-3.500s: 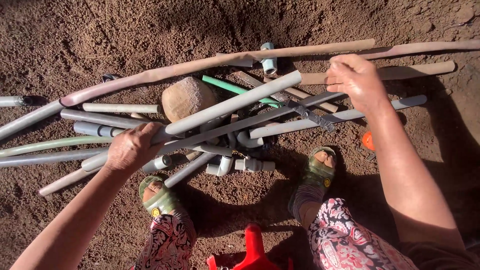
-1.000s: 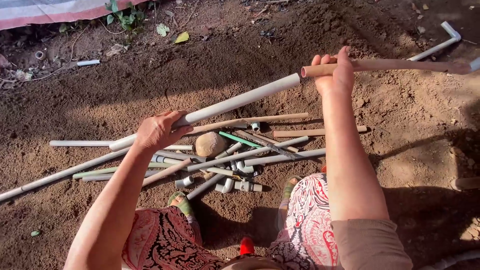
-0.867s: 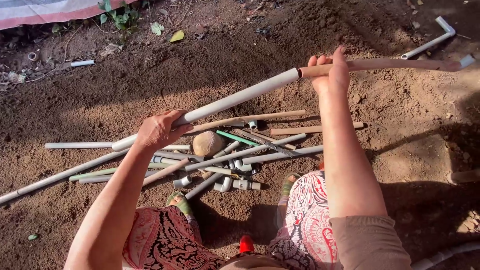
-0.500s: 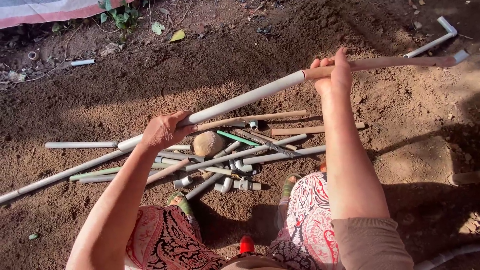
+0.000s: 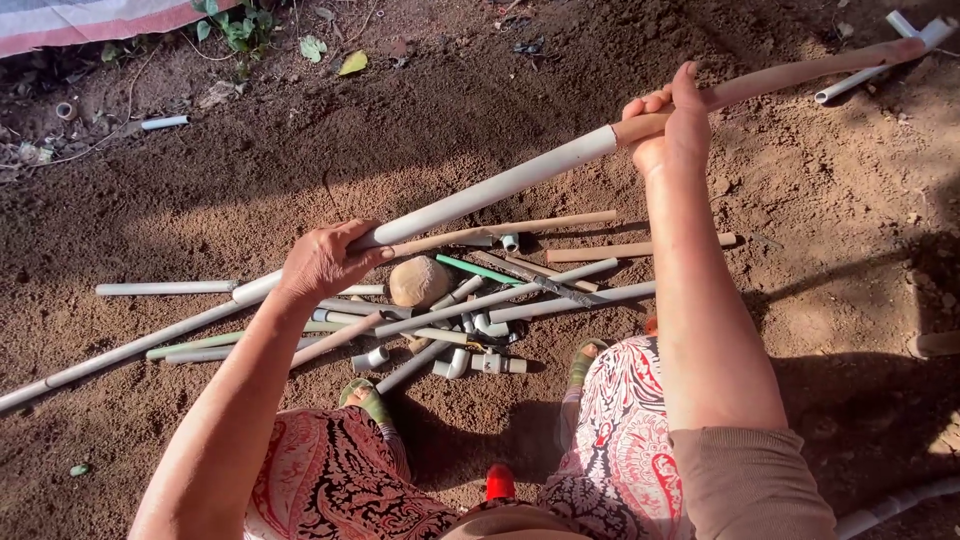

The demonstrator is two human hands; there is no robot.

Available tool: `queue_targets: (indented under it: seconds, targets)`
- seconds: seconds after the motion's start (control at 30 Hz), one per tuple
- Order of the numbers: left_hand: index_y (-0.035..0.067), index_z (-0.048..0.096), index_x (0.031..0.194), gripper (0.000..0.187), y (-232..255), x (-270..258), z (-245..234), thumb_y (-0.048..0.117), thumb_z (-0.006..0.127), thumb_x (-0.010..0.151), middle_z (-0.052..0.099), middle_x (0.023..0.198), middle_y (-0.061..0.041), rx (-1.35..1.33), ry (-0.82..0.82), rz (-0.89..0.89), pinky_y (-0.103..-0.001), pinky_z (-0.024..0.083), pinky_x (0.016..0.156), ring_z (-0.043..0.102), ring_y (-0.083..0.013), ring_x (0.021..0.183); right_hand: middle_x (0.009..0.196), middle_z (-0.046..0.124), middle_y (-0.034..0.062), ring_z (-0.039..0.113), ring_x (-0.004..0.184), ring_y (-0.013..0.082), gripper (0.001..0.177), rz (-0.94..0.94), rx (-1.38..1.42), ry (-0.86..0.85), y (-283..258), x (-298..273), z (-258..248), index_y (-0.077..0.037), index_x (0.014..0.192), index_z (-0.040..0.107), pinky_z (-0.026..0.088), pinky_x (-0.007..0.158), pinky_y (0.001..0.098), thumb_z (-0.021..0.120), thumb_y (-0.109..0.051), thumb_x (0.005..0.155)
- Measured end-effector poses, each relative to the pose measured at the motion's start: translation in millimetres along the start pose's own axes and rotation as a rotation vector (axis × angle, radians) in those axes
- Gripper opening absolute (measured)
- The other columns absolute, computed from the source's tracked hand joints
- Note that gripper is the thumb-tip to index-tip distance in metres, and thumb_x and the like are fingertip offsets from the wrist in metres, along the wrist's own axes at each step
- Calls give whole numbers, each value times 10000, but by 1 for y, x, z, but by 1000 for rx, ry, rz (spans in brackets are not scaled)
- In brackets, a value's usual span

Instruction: The person sits on a small red stool and assembles various PVC pipes and fittings on the ground. They connect a long white pipe to a brown pipe, then attach a green pipe to a fitting, and finally use a hacksaw to cut a pipe.

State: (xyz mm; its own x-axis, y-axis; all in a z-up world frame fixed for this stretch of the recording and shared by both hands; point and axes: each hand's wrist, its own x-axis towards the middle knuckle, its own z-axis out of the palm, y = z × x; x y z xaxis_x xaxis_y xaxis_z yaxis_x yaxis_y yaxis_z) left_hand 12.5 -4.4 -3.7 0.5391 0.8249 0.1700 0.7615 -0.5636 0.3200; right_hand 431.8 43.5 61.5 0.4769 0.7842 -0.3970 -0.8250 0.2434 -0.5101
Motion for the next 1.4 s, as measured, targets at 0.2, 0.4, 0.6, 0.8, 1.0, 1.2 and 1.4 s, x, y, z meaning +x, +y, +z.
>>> queue_targets:
  seconds: [0.2,0.4,0.6,0.8,1.0,1.2,1.4]
  targets:
    - [161,625,975,379,1,-2,2,511,541,855,663,687,28,-129,-107,-43,-259,568,509,616,-102,521,519,463,-12,417,464,100,317,-78,-31,-94,2,11,-4,-91,644,500,422,518,251,730,-299,712]
    - [211,618,1147,462,-5,-4,13,555,566,843,669,834,-8,196,74,-69,-380,554,459,654,-187,620,531,466,9,428,438,121,302,-156,55,-48,5,10,0,-68,679,497,420,498,288,735,-252,708]
    - [247,608,1092,415,0,-5,-4,564,577,826,672,850,-8,195,44,-119,-426,531,503,666,-242,678,506,421,16,398,426,129,266,-202,31,-22,7,4,5,-56,738,511,430,495,309,719,-223,739]
    - [160,513,752,396,12,-5,0,520,464,908,539,565,49,-107,-117,12,-235,476,400,516,-84,440,507,408,-6,391,417,102,221,-204,-44,-16,22,-10,9,-71,740,519,395,423,281,702,-184,791]
    - [130,567,875,284,12,2,-6,401,535,953,608,634,32,9,23,48,-241,484,344,563,-93,441,524,462,-5,485,474,156,336,-117,-194,-40,16,-34,22,-97,670,495,544,649,413,706,-357,652]
    - [155,610,878,324,16,7,-9,470,568,944,622,653,19,79,38,-8,-320,528,414,593,-142,487,525,441,23,534,500,187,304,-57,-133,2,19,-31,22,-62,637,477,574,721,475,664,-297,686]
    - [152,549,823,350,20,0,-3,460,635,963,582,647,14,96,160,23,-351,483,379,578,-177,489,704,451,65,484,665,214,204,68,-269,-156,67,-49,-4,-81,653,475,512,764,481,675,-71,612]
